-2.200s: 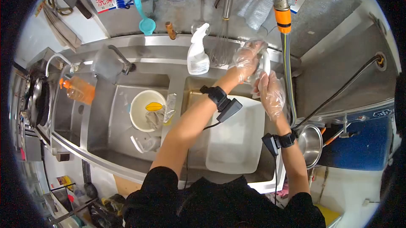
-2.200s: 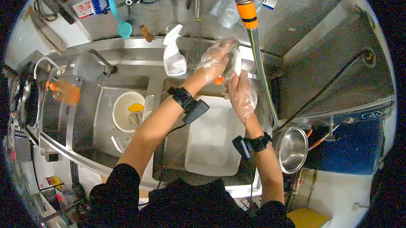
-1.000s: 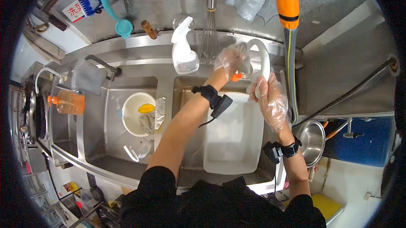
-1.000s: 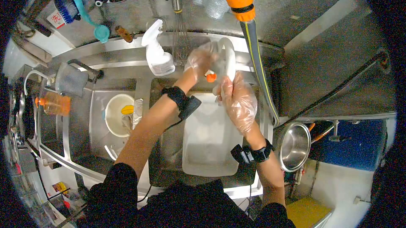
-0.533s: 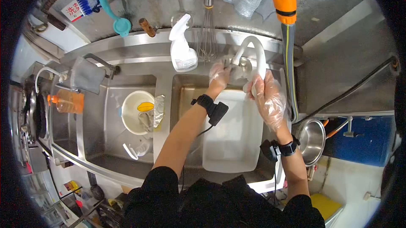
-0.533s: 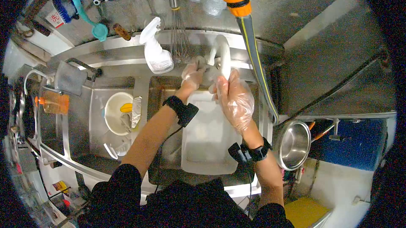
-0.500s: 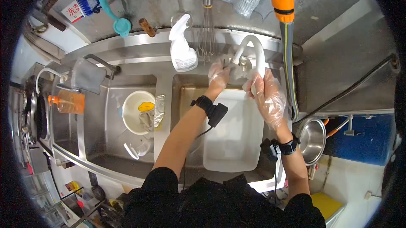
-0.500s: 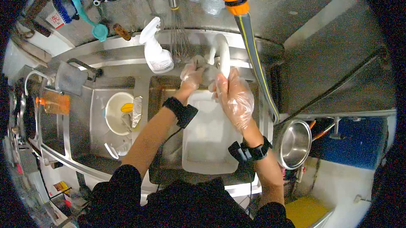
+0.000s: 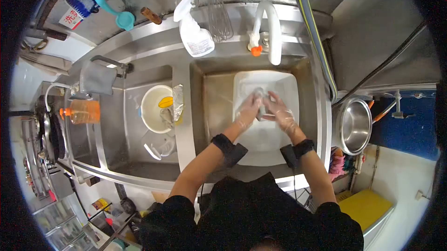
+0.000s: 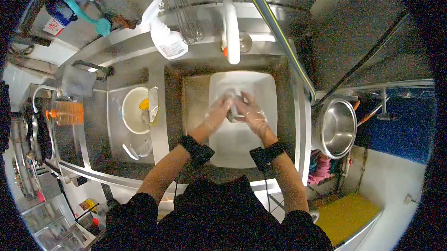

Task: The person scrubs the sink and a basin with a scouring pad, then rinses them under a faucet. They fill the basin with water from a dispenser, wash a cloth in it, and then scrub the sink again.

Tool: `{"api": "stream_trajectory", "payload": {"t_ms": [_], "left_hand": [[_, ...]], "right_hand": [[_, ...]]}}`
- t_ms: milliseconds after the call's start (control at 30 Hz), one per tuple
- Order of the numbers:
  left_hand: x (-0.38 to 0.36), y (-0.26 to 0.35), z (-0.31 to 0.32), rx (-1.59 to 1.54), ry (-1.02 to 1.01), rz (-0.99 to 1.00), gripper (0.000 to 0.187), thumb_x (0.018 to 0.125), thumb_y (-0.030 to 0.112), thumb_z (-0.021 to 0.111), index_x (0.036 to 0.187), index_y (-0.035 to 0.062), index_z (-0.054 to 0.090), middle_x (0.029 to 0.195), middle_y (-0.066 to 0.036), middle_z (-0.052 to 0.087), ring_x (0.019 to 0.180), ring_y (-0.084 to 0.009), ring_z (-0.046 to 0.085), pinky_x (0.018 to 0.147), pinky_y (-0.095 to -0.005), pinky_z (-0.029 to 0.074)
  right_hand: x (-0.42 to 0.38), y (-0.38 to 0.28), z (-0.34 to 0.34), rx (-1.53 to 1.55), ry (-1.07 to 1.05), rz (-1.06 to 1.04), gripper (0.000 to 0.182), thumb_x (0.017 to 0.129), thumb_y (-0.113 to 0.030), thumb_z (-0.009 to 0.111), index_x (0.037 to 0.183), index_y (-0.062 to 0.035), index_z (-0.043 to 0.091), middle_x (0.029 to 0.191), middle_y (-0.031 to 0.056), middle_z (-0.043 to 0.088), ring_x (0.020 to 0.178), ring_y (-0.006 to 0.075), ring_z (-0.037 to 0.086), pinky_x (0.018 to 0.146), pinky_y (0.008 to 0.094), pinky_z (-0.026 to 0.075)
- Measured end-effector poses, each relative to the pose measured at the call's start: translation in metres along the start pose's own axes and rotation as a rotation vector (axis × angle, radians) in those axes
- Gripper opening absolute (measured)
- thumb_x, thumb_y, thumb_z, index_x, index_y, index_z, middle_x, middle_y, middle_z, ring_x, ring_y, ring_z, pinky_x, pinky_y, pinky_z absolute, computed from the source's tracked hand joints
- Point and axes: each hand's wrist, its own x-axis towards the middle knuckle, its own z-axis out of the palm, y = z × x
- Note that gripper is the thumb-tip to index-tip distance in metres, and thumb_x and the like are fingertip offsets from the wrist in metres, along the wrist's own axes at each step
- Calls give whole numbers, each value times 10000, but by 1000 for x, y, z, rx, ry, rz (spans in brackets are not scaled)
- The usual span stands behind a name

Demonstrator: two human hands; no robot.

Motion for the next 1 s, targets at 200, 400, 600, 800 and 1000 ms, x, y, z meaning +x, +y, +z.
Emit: {"api": "stream_trajectory", "payload": {"t_ms": [200, 400, 600, 800, 1000], "left_hand": [[-31, -50, 18, -47, 2, -80, 491, 886, 337, 467, 1276, 40, 432, 1145, -200, 562, 1057, -338, 541, 897, -376, 415], [-65, -77, -5, 374, 188, -138, 485, 859, 353, 490, 1244, 60, 466, 1173, -183, 558, 1115, -337, 501, 971, -388, 365], [-101, -82, -12, 314, 151, -141, 431, 837, 326, 507, 1197, 90, 494, 1136, -185, 574, 1072, -349, 520, 922, -405, 395], [-135, -70, -12, 418, 97, -134, 355, 870, 273, 532, 1190, 121, 520, 1062, -95, 581, 965, -198, 569, 854, -300, 447], [-163, -29, -30, 281, 30, -190, 347, 868, 262, 544, 1181, 114, 521, 1047, -101, 578, 945, -202, 569, 823, -303, 443]], "right_hand": [[51, 122, -41, -195, 72, -26, 665, 824, -299, 609, 1366, -64, 304, 1289, 202, 447, 1178, 295, 458, 924, 392, 435], [45, 143, -69, -841, 210, -40, 696, 817, -371, 577, 1382, -76, 298, 1362, 192, 394, 1239, 362, 388, 1027, 377, 318], [13, 125, -62, -907, 111, -50, 627, 823, -302, 578, 1354, -69, 342, 1364, 194, 382, 1278, 344, 327, 1049, 388, 287], [31, 163, -54, -1072, 65, -190, 569, 822, -282, 549, 1320, -61, 386, 1378, 177, 365, 1295, 295, 309, 1067, 375, 258], [72, 190, -31, -1105, -30, -471, 596, 795, -277, 566, 1327, -86, 376, 1327, 179, 415, 1261, 314, 353, 1049, 383, 287]]}}
